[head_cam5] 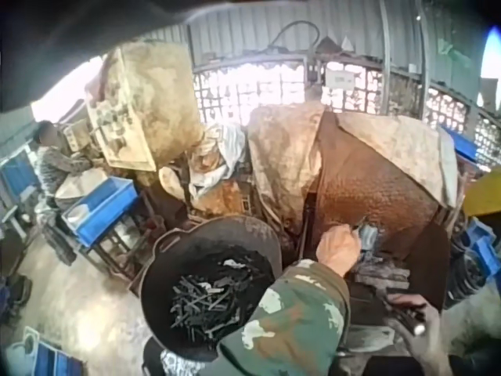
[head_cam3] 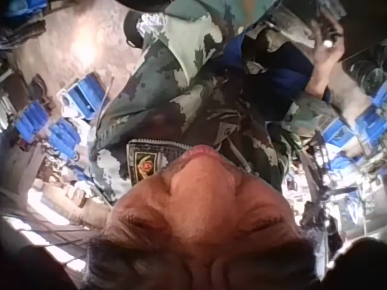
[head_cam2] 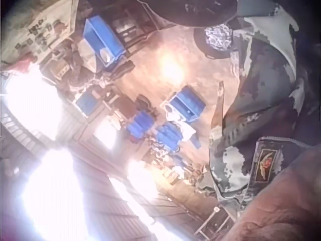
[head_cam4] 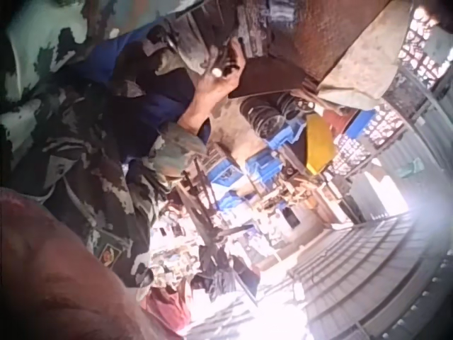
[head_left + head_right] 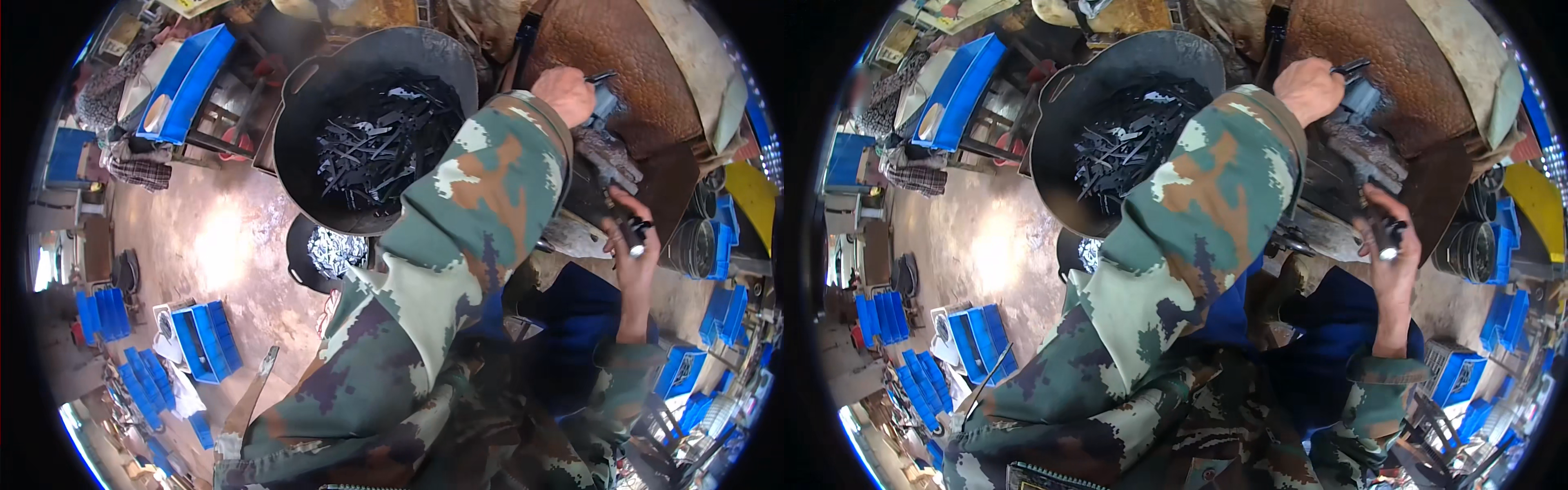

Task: Picking metal parts from a container and placing them into a fabrication machine for processing.

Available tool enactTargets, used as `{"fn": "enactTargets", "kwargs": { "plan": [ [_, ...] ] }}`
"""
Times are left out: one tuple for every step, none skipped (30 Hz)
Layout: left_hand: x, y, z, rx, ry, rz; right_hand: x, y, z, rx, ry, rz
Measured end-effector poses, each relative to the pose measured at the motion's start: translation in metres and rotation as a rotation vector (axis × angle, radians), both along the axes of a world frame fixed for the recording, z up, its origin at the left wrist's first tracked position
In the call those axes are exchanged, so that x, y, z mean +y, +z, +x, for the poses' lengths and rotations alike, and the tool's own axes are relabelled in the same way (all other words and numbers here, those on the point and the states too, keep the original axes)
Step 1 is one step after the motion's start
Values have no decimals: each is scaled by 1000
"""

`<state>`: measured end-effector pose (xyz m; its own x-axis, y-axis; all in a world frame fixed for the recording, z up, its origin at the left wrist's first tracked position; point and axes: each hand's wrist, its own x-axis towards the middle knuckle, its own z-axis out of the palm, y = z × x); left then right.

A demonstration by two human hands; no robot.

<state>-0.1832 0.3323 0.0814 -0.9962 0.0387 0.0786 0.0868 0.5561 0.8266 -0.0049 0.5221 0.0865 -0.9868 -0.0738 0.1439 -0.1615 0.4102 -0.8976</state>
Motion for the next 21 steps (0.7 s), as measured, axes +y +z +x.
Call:
{"fn": "enactTargets", "kwargs": {
  "plan": [
    [6, 1, -1, 210, 137, 8, -3, 7, -10, 50, 1, -95],
    [5, -1, 1, 203, 151, -1, -13, 11, -19, -5, -117, -154],
    [5, -1, 1, 277, 191, 47, -17, 13, -31, -25, -156, -182],
    [10, 4, 2, 355, 221, 110, -17, 21, -42, -37, -205, -196],
    [14, 4, 3, 390, 238, 164, -21, 25, -51, -18, -263, -184],
    [15, 5, 4, 383, 243, 163, -25, 31, -60, -32, -310, -208],
    [14, 8, 5, 353, 225, 239, -26, 34, -71, -32, -313, -211],
    [12, 11, 6, 323, 208, 314, -25, 37, -84, -31, -315, -215],
    [22, 20, 8, 287, 197, 323, -13, 45, -95, -10, -315, -237],
    [20, 20, 9, 283, 204, 313, -10, 45, -108, -27, -312, -236],
    [17, 20, 11, 264, 194, 309, -9, 43, -120, -24, -304, -250],
    [13, 20, 12, 247, 186, 306, -9, 43, -132, -19, -294, -264],
    [18, 22, 10, 240, 175, 322, -1, 44, -143, -14, -300, -259],
    [22, 23, 9, 240, 168, 330, 9, 45, -153, -22, -299, -230],
    [19, 20, 9, 236, 168, 322, 12, 41, -165, -40, -280, -217],
    [16, 18, 9, 232, 168, 315, 14, 36, -176, -47, -270, -226],
    [17, 17, 7, 232, 171, 312, 14, 39, -185, -63, -250, -209],
    [18, 17, 6, 225, 167, 303, 13, 41, -191, -79, -230, -192],
    [18, 15, 4, 217, 164, 293, 12, 40, -196, -50, -257, -194],
    [18, 15, 4, 214, 165, 290, 14, 35, -202, -54, -256, -196],
    [19, 16, 4, 160, 132, 276, 15, 33, -209, -21, -255, -216]
  ]
}}
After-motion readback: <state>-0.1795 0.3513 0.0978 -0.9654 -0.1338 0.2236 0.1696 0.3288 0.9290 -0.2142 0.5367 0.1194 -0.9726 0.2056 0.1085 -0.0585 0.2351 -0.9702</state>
